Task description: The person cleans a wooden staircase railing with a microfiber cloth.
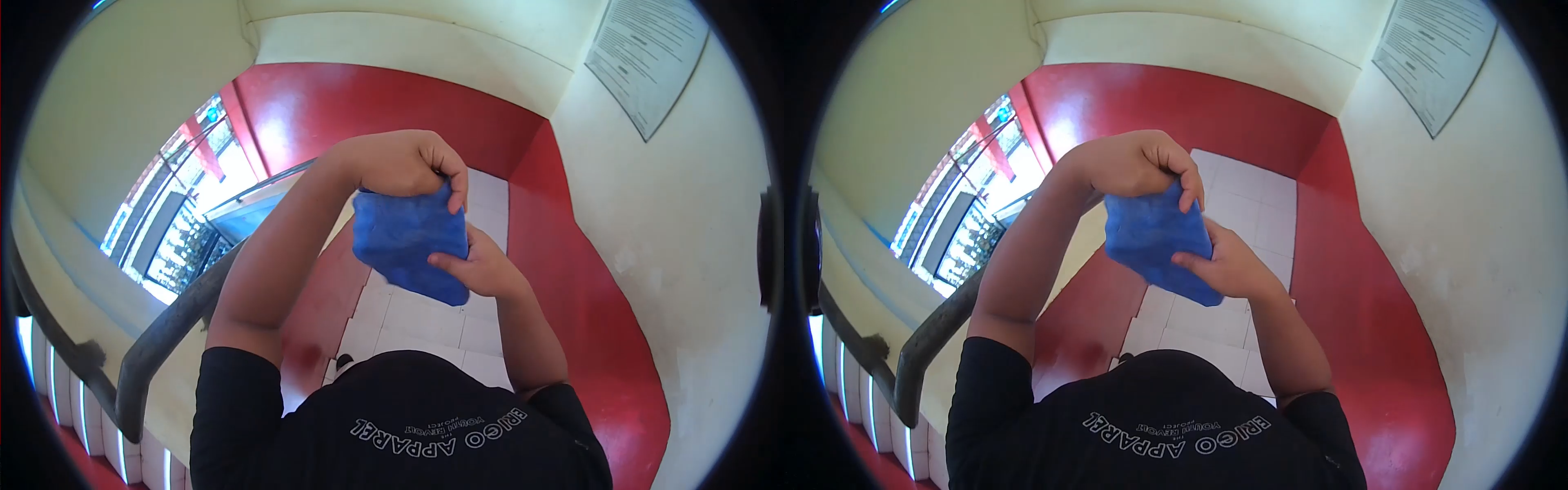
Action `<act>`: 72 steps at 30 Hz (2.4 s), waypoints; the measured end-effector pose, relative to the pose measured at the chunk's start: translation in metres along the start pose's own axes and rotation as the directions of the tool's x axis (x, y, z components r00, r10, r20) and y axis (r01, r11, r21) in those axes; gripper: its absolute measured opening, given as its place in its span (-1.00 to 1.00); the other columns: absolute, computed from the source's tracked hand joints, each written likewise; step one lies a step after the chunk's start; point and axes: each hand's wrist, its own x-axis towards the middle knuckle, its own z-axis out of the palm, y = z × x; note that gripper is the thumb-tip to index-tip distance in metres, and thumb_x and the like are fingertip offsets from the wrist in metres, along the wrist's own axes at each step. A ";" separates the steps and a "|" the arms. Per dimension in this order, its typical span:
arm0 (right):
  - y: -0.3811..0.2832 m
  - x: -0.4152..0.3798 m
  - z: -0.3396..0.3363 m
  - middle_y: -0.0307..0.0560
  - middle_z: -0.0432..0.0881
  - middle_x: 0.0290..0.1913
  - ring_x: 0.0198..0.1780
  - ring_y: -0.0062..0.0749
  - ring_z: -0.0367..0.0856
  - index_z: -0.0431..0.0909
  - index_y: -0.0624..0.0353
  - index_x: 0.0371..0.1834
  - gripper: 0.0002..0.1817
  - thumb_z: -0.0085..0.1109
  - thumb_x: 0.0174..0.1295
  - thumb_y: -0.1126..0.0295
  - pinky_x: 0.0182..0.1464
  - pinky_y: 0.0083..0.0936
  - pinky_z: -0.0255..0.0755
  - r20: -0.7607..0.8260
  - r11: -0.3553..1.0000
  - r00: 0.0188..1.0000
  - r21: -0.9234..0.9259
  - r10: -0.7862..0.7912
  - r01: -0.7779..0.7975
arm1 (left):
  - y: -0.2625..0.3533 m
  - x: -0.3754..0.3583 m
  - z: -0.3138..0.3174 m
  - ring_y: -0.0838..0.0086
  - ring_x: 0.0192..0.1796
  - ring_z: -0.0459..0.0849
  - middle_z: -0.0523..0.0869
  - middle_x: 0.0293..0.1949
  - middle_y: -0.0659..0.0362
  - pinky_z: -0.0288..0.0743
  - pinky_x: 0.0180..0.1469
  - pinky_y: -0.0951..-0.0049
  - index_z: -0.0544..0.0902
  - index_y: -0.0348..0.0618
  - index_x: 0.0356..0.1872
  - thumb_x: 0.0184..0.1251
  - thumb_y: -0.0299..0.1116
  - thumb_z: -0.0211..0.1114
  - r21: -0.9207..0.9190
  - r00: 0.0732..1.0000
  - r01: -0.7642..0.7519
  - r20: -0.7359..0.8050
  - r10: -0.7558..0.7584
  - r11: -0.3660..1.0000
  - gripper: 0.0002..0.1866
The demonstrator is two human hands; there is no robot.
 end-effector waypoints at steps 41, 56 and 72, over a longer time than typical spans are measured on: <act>0.102 0.236 0.312 -0.07 0.47 0.46 0.61 0.01 0.18 0.48 0.03 0.38 -0.48 -0.01 0.34 0.54 0.62 0.09 -0.22 0.051 0.861 0.881 -0.191 -0.470 0.471 | 0.073 -0.460 0.094 -0.17 0.19 0.62 0.50 0.33 -0.28 0.50 0.21 -0.01 0.67 0.01 0.09 -0.35 -0.11 0.62 0.412 0.600 0.799 -0.514 -0.613 0.437 -0.25; 0.086 0.228 0.314 0.15 0.68 0.17 0.32 0.12 0.59 0.64 0.29 0.11 -0.46 0.16 -0.07 0.66 0.46 -0.05 0.31 0.076 0.561 0.600 -0.280 -0.796 0.779 | 0.073 -0.470 0.089 -0.20 0.27 0.53 0.31 0.49 -0.19 0.47 0.22 -0.11 0.57 0.07 0.29 -0.05 -0.36 0.51 0.185 0.583 0.802 -0.451 -0.676 0.568 -0.28; 0.200 0.317 0.300 0.29 0.49 0.39 0.49 0.11 0.38 0.58 0.08 0.28 -0.57 0.09 0.34 0.54 0.52 -0.23 0.21 -0.358 0.987 0.921 -0.100 -0.155 0.127 | 0.068 -0.472 0.084 -0.24 0.23 0.55 0.33 0.46 -0.29 0.50 0.18 -0.14 0.58 0.06 0.26 -0.11 -0.31 0.55 0.177 0.601 0.788 -0.427 -0.676 0.590 -0.27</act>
